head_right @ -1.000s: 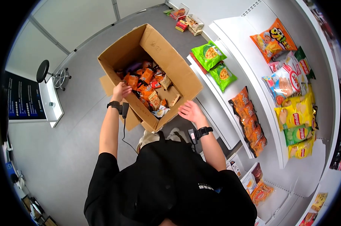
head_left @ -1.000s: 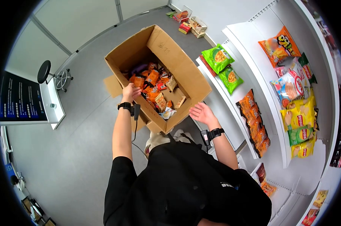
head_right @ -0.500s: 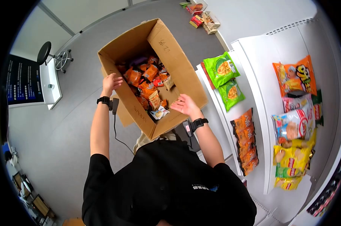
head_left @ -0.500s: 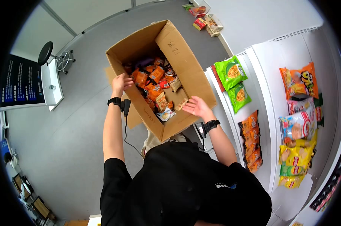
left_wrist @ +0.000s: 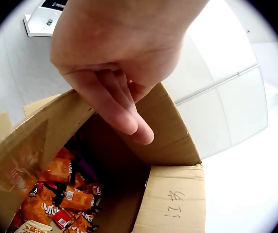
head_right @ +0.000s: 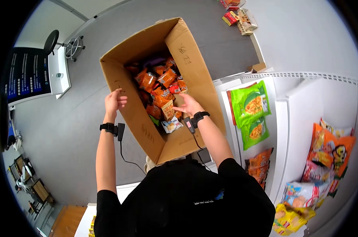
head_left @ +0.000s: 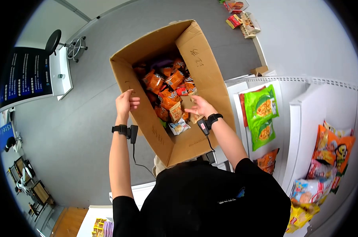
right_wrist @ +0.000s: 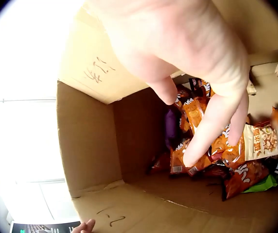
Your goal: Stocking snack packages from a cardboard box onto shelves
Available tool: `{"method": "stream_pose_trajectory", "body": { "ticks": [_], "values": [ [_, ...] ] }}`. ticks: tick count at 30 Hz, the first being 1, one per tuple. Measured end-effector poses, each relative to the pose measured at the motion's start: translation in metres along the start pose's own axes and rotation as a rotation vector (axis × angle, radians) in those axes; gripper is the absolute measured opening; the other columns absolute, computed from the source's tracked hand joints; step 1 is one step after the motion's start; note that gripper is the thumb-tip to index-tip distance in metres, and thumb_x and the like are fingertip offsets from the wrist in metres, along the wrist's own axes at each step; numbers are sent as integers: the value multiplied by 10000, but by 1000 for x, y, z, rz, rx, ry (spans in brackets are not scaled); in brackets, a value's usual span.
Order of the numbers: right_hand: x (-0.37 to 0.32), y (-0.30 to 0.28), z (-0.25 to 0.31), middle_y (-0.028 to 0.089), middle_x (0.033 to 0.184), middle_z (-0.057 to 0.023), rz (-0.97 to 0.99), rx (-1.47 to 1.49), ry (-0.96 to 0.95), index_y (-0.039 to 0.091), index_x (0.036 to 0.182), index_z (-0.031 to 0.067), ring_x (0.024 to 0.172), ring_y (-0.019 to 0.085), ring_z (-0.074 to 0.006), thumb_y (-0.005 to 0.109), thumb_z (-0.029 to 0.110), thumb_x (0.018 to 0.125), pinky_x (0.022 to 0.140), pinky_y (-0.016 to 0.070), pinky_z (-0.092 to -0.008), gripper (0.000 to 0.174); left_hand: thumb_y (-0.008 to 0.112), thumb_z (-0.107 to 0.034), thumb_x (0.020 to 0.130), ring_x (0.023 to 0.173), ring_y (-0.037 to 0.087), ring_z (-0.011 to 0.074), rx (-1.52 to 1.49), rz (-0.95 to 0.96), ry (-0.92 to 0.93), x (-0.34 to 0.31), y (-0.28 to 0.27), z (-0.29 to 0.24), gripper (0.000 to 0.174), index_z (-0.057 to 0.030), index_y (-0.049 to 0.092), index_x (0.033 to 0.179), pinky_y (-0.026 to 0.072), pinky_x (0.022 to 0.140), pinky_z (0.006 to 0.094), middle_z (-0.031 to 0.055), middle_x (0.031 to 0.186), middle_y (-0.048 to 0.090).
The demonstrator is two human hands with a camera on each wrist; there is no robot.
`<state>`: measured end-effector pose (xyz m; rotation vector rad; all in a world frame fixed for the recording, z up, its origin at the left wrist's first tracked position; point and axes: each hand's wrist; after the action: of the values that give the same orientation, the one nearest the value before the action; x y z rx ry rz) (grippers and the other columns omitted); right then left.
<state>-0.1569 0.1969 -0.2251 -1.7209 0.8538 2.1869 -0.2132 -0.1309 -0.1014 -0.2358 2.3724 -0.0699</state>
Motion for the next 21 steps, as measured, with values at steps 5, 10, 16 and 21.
{"method": "stream_pose_trajectory", "body": {
  "ticks": [5, 10, 16, 21],
  "values": [
    [63, 8, 12, -76, 1503, -153, -8, -62, 62, 207, 1435, 188, 1373, -44, -382, 626, 286, 844, 781, 543, -550, 731, 499, -308, 928, 516, 604, 129, 26, -35, -30, 3, 2, 2, 325, -35, 618, 1060, 459, 427, 227, 103, 698, 647],
    [115, 8, 18, 14, 1509, -145, -15, -92, 118, 258, 1425, 182, 1376, 46, -361, 617, 334, 851, 803, 548, -492, 694, 493, -299, 942, 472, 588, 112, 72, -66, -37, 4, 7, -1, 339, -18, 610, 1091, 433, 386, 203, 85, 648, 633],
    [179, 20, 29, 162, 1482, -153, 13, -139, 67, 306, 1394, 149, 1240, 376, -372, 636, 376, 830, 802, 551, -440, 692, 487, -321, 941, 430, 568, 113, 158, -75, -98, 9, 8, -6, 379, -8, 591, 1129, 424, 367, 206, 80, 601, 614],
    [240, 19, 37, 220, 1454, -171, 19, -196, -36, 301, 1387, 130, 1094, 515, -385, 630, 355, 838, 787, 547, -425, 678, 480, -323, 942, 413, 561, 122, 198, -97, -108, 14, 9, -6, 399, 16, 577, 1130, 422, 359, 211, 89, 575, 606]
  ]
}}
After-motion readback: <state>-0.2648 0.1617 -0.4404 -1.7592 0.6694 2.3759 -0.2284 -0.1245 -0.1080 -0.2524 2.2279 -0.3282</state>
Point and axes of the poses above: each hand's wrist, its own x-axis towards the middle knuckle, its own y-axis out of the palm, z = x × y
